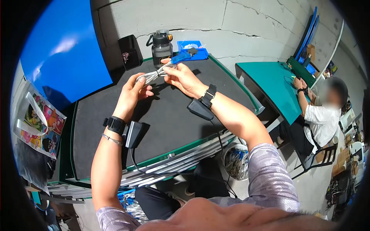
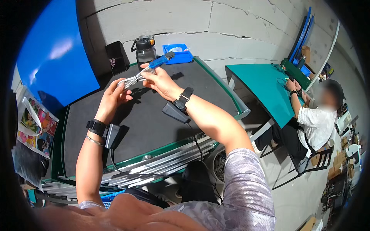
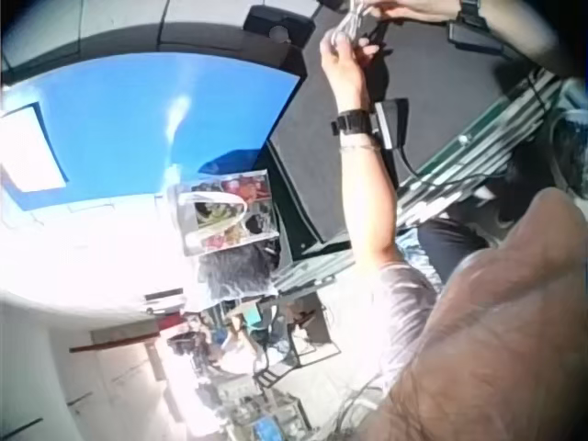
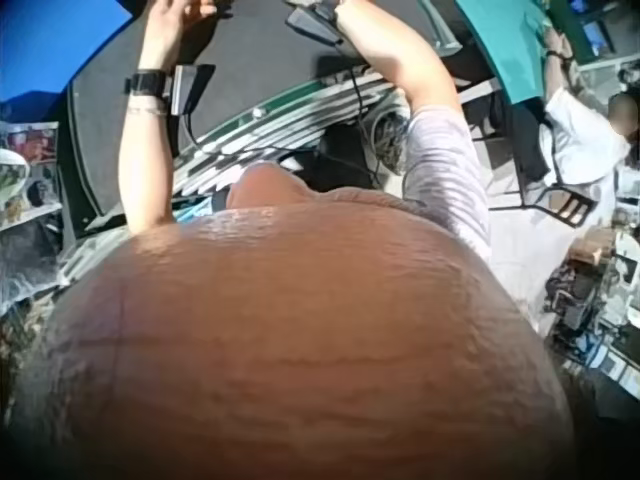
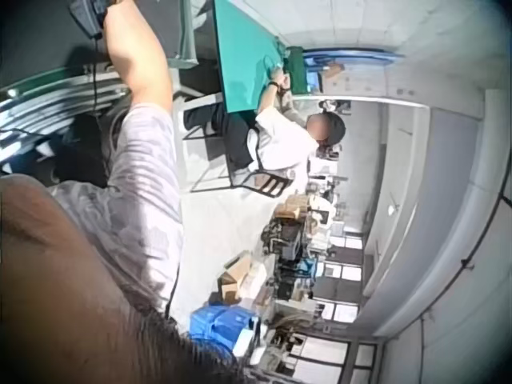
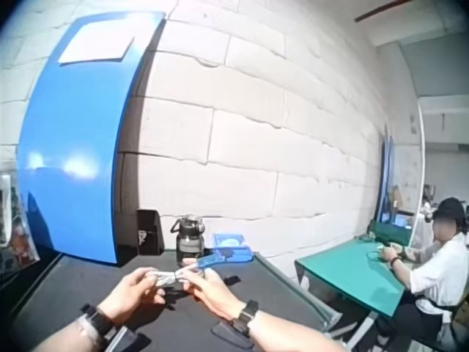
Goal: The recorder is inspecting and assembling small electronic cable components at a workbench.
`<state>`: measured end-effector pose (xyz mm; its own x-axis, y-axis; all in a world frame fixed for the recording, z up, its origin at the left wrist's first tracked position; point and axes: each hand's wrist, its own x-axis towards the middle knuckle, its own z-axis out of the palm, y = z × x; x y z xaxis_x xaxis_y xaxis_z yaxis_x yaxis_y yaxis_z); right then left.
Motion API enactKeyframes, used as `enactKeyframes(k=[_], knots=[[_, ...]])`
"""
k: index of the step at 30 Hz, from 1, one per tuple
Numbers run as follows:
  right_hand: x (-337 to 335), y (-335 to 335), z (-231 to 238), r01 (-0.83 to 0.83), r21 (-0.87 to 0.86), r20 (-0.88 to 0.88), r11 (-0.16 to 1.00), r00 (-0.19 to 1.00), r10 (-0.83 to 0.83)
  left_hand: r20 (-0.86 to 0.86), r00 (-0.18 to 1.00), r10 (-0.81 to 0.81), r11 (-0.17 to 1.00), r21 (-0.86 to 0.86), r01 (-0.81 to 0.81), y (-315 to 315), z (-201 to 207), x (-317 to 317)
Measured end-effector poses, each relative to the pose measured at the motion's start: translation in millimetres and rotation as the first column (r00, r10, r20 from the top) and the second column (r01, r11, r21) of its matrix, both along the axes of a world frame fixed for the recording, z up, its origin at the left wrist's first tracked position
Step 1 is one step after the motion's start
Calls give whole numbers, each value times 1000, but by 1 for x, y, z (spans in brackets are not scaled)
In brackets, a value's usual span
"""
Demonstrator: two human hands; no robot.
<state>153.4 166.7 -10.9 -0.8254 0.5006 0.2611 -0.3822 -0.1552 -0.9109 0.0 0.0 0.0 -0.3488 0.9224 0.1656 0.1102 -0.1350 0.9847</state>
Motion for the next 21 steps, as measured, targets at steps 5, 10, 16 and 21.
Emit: enactKeyframes(k=[5,10,16,21], knots=[[-1,-9,-3,-37,-16,-58,999,998,36,11,1000,22,999,-45,-21,-7,3,-4],[1,-5,0,-7,56,-47,998,999,10,-25,998,56,998,20,-55,-2,-1,1],[1,-2,1,-30,99,-53,995,998,35,-240,962,128,985,146,-95,6,-7,-5],[1,-5,2,-45,99,-46,994,998,50,-394,898,194,975,183,-130,7,-9,-9]])
